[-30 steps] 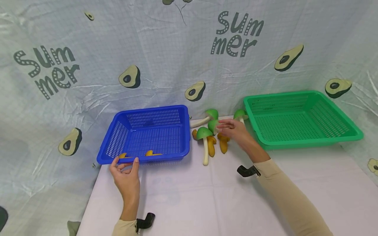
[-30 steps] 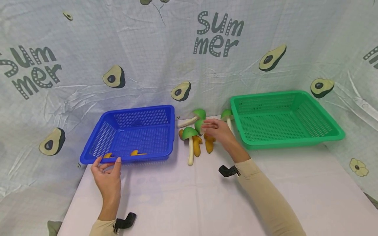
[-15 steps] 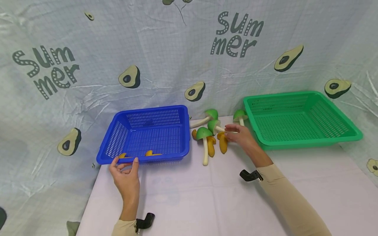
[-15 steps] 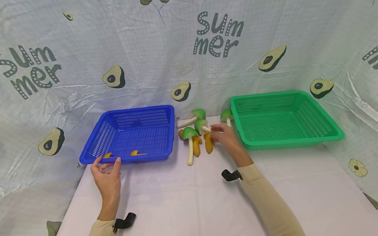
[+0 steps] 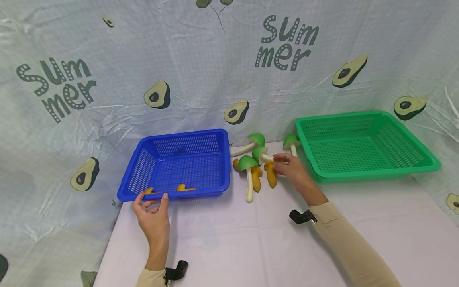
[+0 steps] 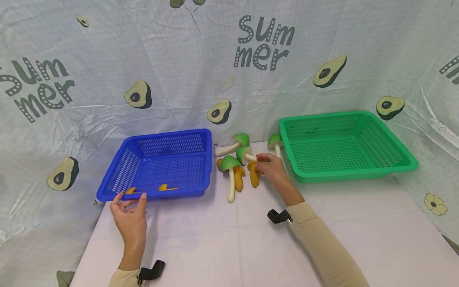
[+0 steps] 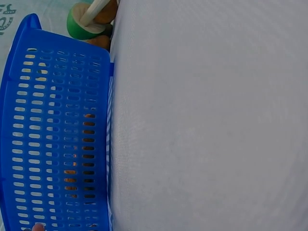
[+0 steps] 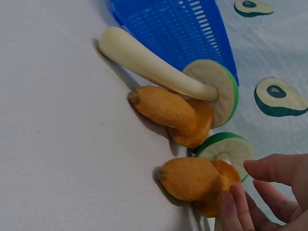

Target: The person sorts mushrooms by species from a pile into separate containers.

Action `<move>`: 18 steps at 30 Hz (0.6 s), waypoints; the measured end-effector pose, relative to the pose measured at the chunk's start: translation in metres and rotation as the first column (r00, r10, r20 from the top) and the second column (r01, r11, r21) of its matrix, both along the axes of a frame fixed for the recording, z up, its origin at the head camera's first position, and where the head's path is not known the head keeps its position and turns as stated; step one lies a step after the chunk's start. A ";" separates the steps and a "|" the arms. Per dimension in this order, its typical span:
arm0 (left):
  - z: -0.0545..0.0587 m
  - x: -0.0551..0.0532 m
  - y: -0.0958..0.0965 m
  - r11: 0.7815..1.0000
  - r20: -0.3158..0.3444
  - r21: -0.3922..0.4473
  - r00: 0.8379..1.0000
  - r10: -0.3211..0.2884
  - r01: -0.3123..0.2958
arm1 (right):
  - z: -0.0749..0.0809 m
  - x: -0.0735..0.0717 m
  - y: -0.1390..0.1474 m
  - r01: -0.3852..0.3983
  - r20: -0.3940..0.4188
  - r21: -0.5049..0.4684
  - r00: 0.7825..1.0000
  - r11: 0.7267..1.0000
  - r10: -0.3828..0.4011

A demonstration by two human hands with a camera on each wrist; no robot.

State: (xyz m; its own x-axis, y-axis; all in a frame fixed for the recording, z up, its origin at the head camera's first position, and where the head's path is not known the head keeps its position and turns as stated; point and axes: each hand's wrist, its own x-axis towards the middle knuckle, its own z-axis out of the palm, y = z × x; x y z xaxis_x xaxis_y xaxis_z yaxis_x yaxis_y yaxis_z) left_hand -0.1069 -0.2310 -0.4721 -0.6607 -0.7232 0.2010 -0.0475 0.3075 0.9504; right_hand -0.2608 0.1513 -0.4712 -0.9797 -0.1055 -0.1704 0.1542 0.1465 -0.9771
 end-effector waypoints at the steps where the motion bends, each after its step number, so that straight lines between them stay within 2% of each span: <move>1: 0.000 0.000 0.000 1.000 -0.002 0.000 1.000 0.000 0.000 | -0.001 0.001 0.000 0.007 -0.005 0.016 1.000 1.000 -0.007; 11: -0.001 0.001 0.000 1.000 0.010 -0.007 1.000 -0.005 0.005 | -0.008 0.003 -0.005 0.086 -0.095 0.132 0.993 0.988 -0.074; 18: -0.001 0.001 0.000 1.000 0.005 -0.003 1.000 -0.005 0.005 | -0.012 0.003 -0.008 0.094 -0.113 0.232 0.991 0.968 -0.069</move>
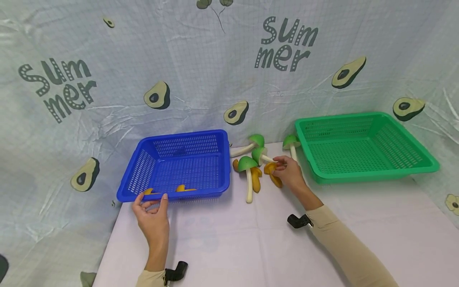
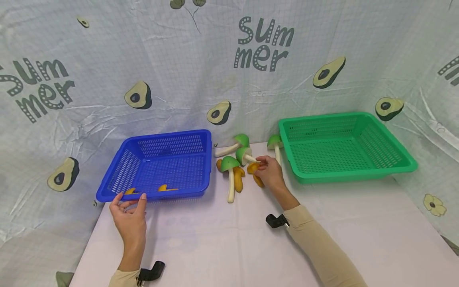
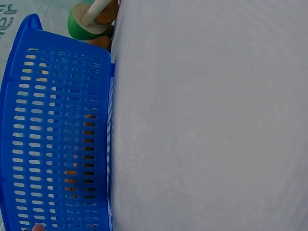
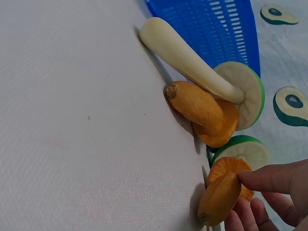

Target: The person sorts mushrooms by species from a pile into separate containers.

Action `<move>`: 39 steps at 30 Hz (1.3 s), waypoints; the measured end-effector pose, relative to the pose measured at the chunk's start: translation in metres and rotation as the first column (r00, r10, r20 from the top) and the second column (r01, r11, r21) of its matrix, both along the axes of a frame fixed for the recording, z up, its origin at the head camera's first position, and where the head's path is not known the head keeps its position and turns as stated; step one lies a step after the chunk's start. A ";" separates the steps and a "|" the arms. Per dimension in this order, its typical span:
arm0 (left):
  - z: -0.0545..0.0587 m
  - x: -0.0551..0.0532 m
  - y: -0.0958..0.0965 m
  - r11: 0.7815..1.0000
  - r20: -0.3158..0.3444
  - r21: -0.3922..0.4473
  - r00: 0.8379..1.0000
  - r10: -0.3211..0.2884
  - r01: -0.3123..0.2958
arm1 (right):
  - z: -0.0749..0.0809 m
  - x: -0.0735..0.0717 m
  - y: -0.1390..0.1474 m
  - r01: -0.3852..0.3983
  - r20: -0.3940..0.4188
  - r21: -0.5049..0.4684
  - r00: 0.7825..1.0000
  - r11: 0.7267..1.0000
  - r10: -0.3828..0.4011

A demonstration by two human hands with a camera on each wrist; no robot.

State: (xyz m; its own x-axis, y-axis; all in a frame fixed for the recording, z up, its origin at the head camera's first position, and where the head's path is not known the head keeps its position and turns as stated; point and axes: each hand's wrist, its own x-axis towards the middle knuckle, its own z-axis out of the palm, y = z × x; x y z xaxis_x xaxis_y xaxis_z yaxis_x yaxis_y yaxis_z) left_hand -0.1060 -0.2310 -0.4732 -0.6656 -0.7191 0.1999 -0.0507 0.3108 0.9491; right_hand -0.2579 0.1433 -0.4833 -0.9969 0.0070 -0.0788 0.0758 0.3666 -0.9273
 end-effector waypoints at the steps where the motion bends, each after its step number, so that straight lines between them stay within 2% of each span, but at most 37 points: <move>1: 0.000 0.000 0.000 1.000 -0.002 0.001 1.000 -0.001 0.001 | 0.000 0.000 0.000 -0.006 0.004 0.011 1.000 1.000 0.006; 10: 0.000 0.000 -0.001 1.000 -0.002 -0.004 1.000 -0.006 0.006 | 0.003 0.003 0.001 -0.082 0.025 0.092 0.996 0.992 0.080; 19: 0.000 0.000 -0.001 1.000 -0.009 -0.003 1.000 -0.004 0.004 | 0.007 0.007 -0.002 -0.145 0.021 0.210 0.989 0.967 0.144; 22: 0.000 -0.001 -0.001 1.000 -0.013 -0.004 1.000 -0.003 0.003 | 0.008 0.008 -0.001 -0.162 0.043 0.226 0.987 0.961 0.156; 30: 0.000 -0.001 0.000 1.000 -0.016 -0.003 1.000 -0.003 0.003 | 0.008 0.003 0.001 -0.232 0.134 0.210 0.969 0.950 0.207; 39: 0.000 -0.002 -0.001 1.000 -0.018 -0.001 1.000 -0.004 0.004 | 0.011 0.002 -0.001 -0.234 0.188 0.131 0.960 0.963 0.208</move>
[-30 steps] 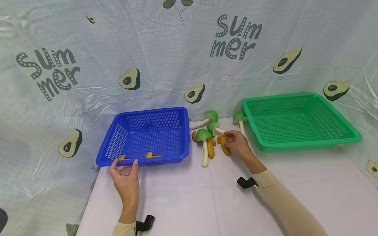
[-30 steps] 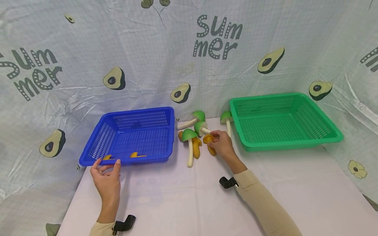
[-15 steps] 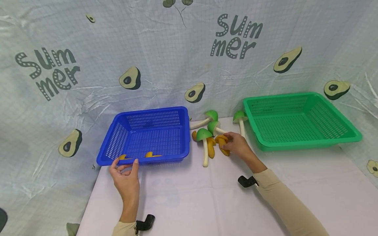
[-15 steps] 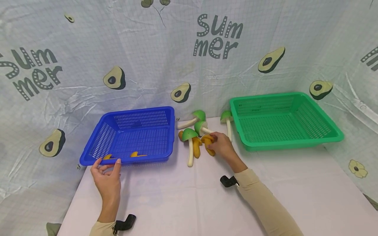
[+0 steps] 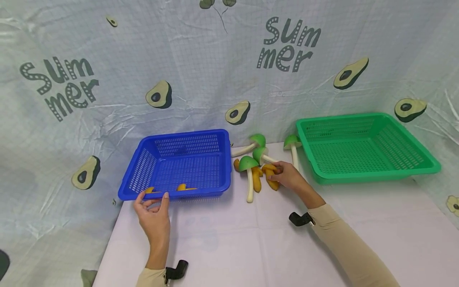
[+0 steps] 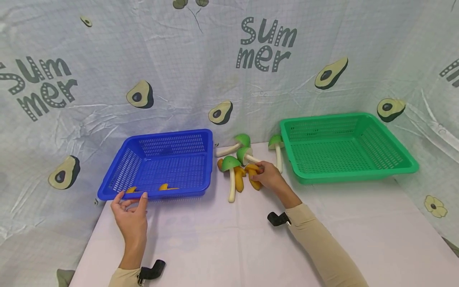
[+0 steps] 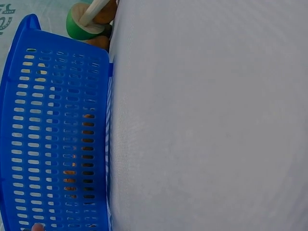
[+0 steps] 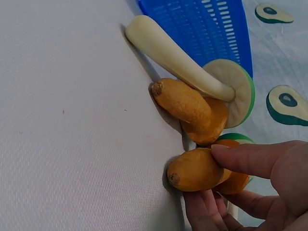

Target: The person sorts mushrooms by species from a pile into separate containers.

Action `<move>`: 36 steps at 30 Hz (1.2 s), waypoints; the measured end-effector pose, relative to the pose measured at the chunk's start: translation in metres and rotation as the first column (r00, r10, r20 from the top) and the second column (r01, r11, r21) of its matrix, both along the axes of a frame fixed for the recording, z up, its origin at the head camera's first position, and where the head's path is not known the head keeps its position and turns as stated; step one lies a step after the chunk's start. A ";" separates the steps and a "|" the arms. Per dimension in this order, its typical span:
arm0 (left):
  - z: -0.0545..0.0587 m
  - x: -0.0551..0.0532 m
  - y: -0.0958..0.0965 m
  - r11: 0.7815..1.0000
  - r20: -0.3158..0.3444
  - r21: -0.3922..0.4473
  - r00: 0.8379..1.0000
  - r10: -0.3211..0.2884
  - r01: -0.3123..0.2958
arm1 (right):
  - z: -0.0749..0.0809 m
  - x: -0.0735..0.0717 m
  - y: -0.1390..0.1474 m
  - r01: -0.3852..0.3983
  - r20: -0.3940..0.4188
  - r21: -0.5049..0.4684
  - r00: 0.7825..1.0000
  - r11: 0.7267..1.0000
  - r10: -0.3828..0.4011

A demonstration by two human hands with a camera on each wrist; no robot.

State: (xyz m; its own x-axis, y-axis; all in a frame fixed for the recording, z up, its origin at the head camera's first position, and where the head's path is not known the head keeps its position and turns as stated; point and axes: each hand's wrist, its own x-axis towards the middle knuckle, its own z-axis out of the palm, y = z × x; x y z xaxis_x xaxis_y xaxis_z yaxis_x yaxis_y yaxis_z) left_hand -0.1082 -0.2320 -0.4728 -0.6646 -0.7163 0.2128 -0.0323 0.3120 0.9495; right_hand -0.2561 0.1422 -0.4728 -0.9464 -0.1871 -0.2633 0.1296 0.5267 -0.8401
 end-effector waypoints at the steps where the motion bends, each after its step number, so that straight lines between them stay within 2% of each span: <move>1: 0.000 0.000 0.000 1.000 0.002 -0.001 1.000 -0.001 0.001 | 0.000 0.000 0.000 0.003 0.006 -0.005 1.000 1.000 -0.003; 10: 0.000 0.001 -0.001 1.000 0.005 -0.011 1.000 -0.004 0.004 | -0.001 -0.001 0.001 -0.001 0.049 -0.070 0.999 0.998 0.005; 21: 0.000 0.001 -0.001 1.000 0.004 -0.010 1.000 -0.003 0.003 | -0.007 -0.002 0.005 0.062 0.056 -0.136 0.997 0.989 -0.055; 29: 0.000 0.001 -0.001 1.000 0.001 -0.006 1.000 -0.005 0.005 | -0.005 0.001 0.009 0.120 0.076 -0.251 0.992 0.961 -0.104; 36: -0.002 0.001 -0.001 1.000 -0.003 0.004 1.000 -0.004 0.004 | -0.003 0.003 0.011 0.133 0.067 -0.298 0.991 0.945 -0.118</move>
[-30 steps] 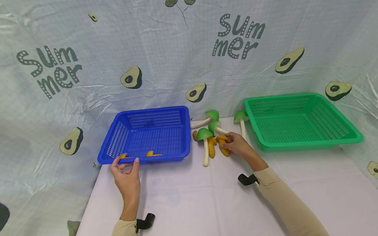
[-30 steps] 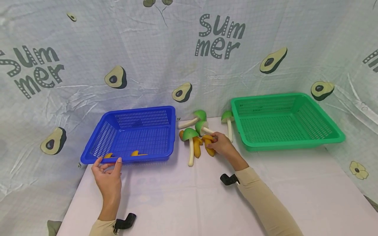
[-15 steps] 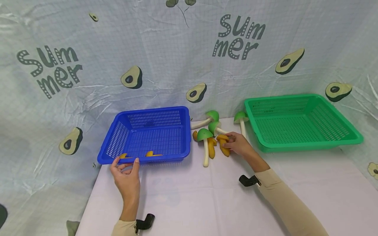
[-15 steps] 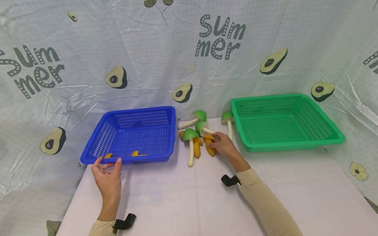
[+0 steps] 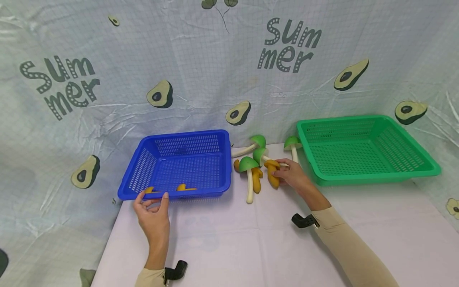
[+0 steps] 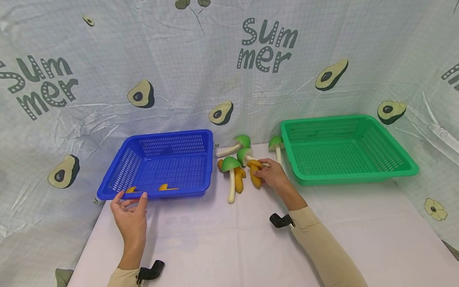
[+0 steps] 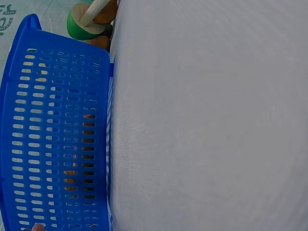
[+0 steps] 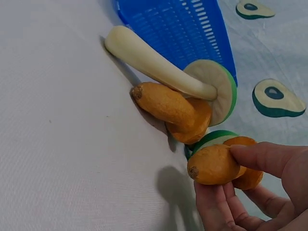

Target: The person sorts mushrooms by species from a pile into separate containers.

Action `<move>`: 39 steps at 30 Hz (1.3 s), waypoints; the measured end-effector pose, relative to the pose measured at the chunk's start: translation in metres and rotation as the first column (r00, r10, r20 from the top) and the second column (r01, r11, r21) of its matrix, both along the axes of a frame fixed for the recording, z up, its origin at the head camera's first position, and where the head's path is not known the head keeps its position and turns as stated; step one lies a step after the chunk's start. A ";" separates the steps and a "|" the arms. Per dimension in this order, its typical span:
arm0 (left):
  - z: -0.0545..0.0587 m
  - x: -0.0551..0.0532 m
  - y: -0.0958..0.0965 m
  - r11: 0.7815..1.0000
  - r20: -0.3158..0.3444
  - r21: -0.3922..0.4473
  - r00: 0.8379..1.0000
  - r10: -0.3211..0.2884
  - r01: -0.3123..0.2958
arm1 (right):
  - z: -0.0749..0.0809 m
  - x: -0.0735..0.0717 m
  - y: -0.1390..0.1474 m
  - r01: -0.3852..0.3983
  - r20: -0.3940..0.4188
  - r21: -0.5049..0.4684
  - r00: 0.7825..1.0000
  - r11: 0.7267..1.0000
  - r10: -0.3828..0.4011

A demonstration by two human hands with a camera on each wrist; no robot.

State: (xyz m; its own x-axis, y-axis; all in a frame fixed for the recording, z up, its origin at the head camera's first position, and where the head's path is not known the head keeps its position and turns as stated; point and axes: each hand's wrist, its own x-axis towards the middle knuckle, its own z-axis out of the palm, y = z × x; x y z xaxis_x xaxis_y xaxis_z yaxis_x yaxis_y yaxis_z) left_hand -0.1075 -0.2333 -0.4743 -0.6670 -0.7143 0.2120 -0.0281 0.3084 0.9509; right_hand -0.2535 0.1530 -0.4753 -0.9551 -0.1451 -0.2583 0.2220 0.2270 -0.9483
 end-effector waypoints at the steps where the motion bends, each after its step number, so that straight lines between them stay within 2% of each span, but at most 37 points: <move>1: 0.000 0.000 0.000 1.000 0.000 0.000 1.000 -0.001 0.001 | 0.001 0.001 0.000 0.001 -0.004 0.003 1.000 1.000 -0.001; 7: 0.000 0.000 0.000 1.000 -0.012 0.002 1.000 -0.005 0.005 | 0.008 0.002 -0.002 0.000 -0.018 0.030 1.000 1.000 0.000; 17: 0.000 -0.001 0.000 1.000 -0.006 -0.002 1.000 0.005 -0.006 | 0.023 0.004 -0.009 -0.023 -0.031 -0.022 0.999 1.000 0.022; 33: 0.000 0.001 0.000 1.000 -0.008 0.000 1.000 0.000 0.000 | 0.046 0.006 -0.029 -0.057 -0.102 -0.069 0.994 0.996 0.050; 39: 0.000 0.001 0.000 1.000 0.003 0.004 1.000 -0.005 0.005 | 0.053 0.007 -0.038 -0.058 -0.096 -0.085 0.994 0.995 0.050</move>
State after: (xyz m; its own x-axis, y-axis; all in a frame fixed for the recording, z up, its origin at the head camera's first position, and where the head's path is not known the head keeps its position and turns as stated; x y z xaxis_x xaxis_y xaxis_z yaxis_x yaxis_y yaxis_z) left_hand -0.1061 -0.2335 -0.4745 -0.6708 -0.7120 0.2075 -0.0291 0.3048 0.9520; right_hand -0.2468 0.1151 -0.4220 -0.9648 -0.2150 -0.1517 0.1205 0.1515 -0.9811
